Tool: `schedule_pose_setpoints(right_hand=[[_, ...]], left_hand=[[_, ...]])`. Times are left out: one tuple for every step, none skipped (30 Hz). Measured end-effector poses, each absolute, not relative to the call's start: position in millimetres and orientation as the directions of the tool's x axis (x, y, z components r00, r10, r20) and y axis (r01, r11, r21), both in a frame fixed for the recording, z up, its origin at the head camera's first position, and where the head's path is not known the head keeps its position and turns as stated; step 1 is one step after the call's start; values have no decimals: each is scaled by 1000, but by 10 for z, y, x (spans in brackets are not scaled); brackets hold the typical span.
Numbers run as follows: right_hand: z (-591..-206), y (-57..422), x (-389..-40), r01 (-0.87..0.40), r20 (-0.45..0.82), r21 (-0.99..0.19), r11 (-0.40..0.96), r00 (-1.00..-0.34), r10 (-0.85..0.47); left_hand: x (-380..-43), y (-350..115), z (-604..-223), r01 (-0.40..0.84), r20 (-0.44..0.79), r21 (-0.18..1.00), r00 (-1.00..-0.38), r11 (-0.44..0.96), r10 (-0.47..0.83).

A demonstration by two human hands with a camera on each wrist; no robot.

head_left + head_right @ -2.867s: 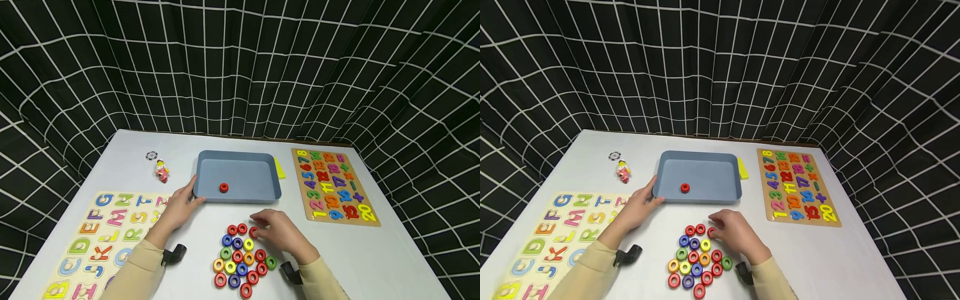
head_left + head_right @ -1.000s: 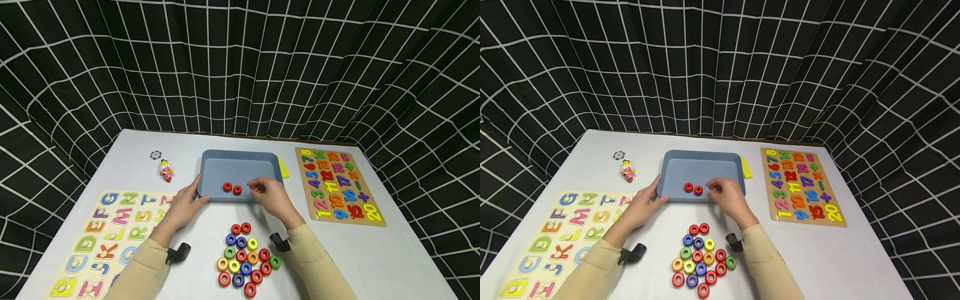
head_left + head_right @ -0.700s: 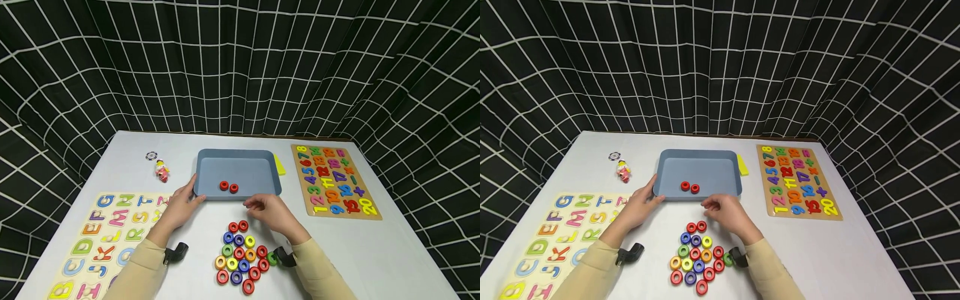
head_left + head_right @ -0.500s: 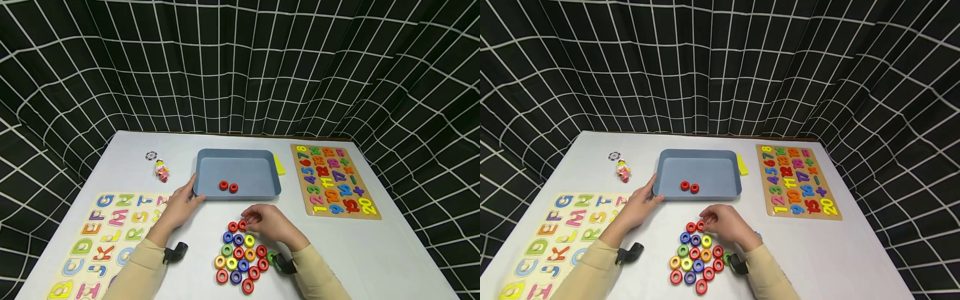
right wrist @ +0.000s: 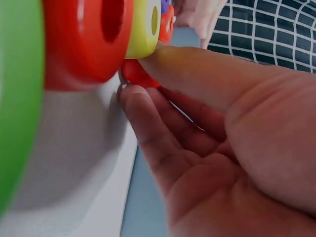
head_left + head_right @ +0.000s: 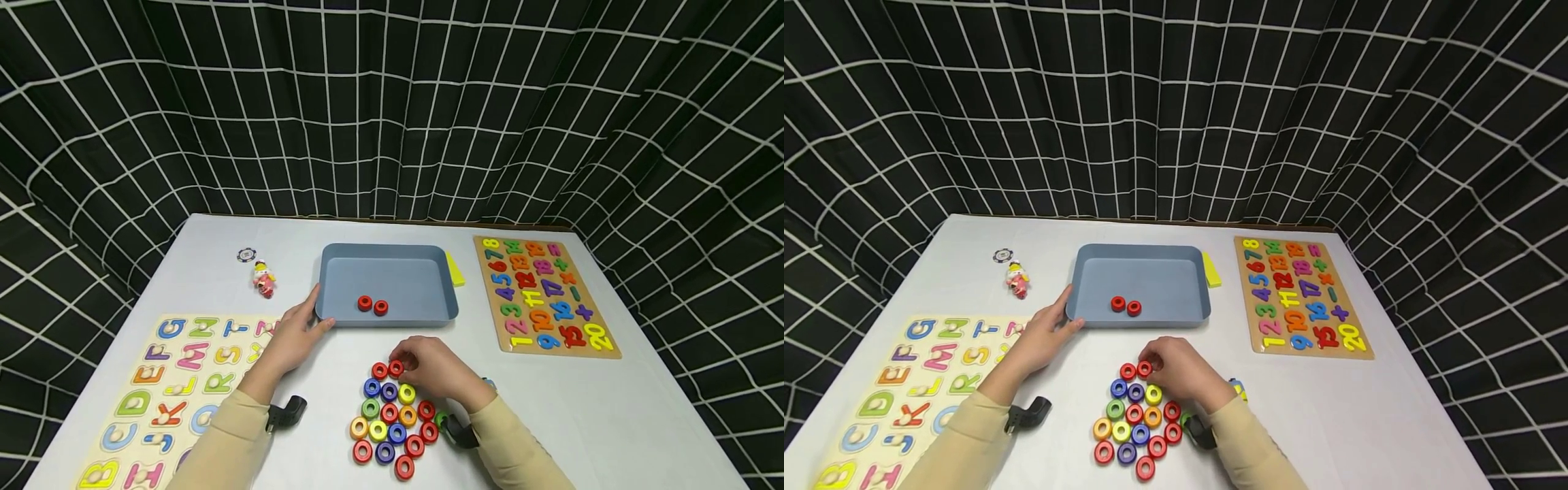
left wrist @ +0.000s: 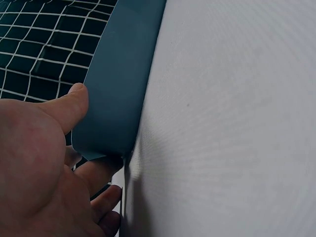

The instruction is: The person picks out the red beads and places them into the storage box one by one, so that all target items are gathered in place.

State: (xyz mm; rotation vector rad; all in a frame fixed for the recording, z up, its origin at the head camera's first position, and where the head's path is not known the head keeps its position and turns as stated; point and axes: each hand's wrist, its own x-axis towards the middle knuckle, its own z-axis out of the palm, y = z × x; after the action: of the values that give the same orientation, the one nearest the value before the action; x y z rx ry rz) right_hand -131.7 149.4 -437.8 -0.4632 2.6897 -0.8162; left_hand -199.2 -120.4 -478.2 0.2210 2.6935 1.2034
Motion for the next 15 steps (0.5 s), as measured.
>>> schedule_pose_setpoints(right_hand=[[-4366, 1500, -1315, -212, -177, -579, 787, -910, -376], [-4349, 1511, -1314, -202, -172, -588, 784, -915, -364], [-4328, 1525, -1320, -189, -163, -599, 778, -923, -350], [-4302, 1544, -1331, -175, -149, -617, 767, -931, -332], [-4271, 1564, -1350, -153, -137, -640, 753, -942, -308], [-4242, 1584, -1383, -142, -116, -659, 738, -951, -286], [-4210, 1604, -1428, -128, -96, -678, 724, -961, -260], [-4178, 1622, -1485, -117, -77, -692, 713, -969, -234], [-4150, 1636, -1552, -110, -59, -699, 707, -976, -210], [-4126, 1645, -1627, -104, -42, -701, 706, -982, -186], [-4107, 1646, -1707, -93, -32, -700, 708, -986, -162], [-4093, 1643, -1788, -89, -22, -691, 717, -989, -144], [-4084, 1637, -1864, -80, -20, -677, 732, -992, -127], [-4081, 1627, -1937, -75, -23, -657, 750, -993, -119], [-4085, 1613, -2006, -68, -29, -637, 768, -993, -112]], left_hand=[[-1990, -1205, -4780, 61, -106, 748, -972, 661, 210], [-1990, -1206, -4779, 62, -105, 748, -972, 661, 210], [-1989, -1207, -4779, 61, -105, 748, -972, 660, 209], [-1988, -1208, -4776, 60, -106, 748, -973, 661, 208], [-1988, -1211, -4776, 63, -102, 747, -973, 662, 208], [-1988, -1214, -4777, 66, -99, 745, -973, 664, 208], [-1990, -1217, -4777, 64, -100, 744, -974, 665, 206], [-1992, -1220, -4778, 63, -99, 744, -974, 665, 203], [-1993, -1222, -4778, 62, -98, 744, -975, 666, 200], [-1994, -1224, -4779, 61, -98, 743, -975, 666, 198], [-1997, -1225, -4783, 64, -94, 743, -975, 667, 199], [-1996, -1222, -4783, 61, -96, 746, -976, 663, 197], [-1995, -1219, -4785, 60, -95, 748, -976, 661, 196], [-1993, -1211, -4788, 59, -97, 750, -976, 659, 197], [-1989, -1202, -4789, 57, -100, 752, -975, 656, 199]])
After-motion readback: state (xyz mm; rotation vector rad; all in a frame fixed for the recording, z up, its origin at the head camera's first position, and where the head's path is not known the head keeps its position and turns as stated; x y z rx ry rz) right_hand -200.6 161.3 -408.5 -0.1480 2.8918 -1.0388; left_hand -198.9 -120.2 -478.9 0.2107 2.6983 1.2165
